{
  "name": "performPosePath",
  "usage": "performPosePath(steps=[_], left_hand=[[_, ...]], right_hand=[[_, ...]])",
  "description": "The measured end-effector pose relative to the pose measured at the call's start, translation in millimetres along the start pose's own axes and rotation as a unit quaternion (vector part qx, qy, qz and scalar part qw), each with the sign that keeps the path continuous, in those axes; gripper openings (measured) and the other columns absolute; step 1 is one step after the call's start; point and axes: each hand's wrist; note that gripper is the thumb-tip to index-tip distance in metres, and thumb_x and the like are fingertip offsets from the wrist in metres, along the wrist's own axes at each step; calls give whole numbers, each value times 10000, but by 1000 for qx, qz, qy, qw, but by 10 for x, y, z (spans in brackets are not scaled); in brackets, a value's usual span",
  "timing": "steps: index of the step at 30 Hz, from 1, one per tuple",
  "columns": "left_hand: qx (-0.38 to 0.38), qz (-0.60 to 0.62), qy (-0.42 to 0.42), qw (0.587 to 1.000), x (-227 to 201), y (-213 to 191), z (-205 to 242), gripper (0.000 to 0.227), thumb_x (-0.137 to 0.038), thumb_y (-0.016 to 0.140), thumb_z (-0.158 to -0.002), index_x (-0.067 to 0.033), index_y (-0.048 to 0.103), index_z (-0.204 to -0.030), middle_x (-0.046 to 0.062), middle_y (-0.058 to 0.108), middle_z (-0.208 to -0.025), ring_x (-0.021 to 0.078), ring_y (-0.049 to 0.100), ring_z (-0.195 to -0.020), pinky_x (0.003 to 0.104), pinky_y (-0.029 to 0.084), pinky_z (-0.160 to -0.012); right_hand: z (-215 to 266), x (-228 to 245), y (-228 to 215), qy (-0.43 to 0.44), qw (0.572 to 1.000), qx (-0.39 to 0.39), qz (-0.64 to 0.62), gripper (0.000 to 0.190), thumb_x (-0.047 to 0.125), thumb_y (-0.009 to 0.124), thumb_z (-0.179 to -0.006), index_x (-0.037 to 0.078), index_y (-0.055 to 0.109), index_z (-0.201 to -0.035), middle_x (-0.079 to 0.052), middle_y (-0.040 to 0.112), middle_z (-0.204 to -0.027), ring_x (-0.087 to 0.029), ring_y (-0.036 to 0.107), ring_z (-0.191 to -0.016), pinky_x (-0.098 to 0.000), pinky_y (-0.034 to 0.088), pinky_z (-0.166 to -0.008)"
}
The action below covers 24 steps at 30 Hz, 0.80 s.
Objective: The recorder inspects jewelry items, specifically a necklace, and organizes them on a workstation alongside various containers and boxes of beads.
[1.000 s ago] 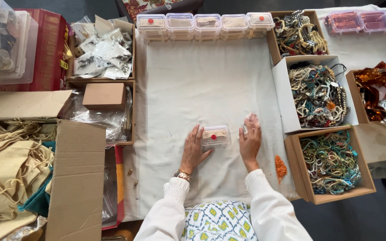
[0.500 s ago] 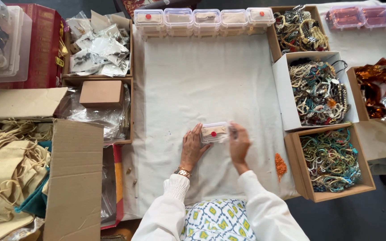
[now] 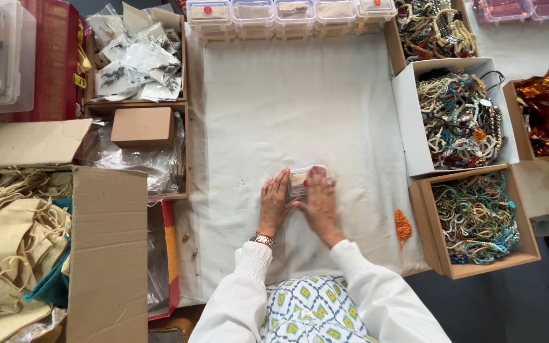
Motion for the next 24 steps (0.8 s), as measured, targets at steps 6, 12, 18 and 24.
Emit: performPosePath(steps=[6,12,18,24], left_hand=[[-43,-29,31,998,194,230,73,913,-314,796,-842,-113,341,-1608,29,449,-1612,229,522,-1393,408,368,-1200],[-27,28,8,999,-9,14,-22,971,-363,835,-771,-79,333,-1552,66,444,-1537,277,513,-1296,457,353,-1140],[-41,-97,37,994,309,389,120,976,-269,831,-799,-137,347,-1636,-7,463,-1644,164,540,-1421,370,380,-1237],[-30,8,16,999,63,101,8,1042,-408,867,-737,-82,331,-1569,55,456,-1554,245,522,-1292,442,362,-1148]], right_hand=[[73,130,91,-80,994,36,-68,1099,684,541,-801,3,233,-1607,-151,249,-1677,-287,196,-1570,-529,103,-1270],[-134,-252,62,-18,999,30,25,1042,612,626,-844,35,262,-1631,-136,274,-1703,-277,217,-1594,-527,107,-1285],[73,194,-3,-101,991,42,-75,1090,629,620,-811,-13,226,-1599,-182,258,-1667,-304,208,-1560,-548,116,-1256],[-2,-393,-121,-43,995,77,46,1066,662,589,-797,67,258,-1617,-104,286,-1688,-230,215,-1572,-574,69,-1255]])
Point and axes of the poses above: each hand's wrist, its own z-axis away from the middle knuckle, its own y-axis out of the palm, x = y × z
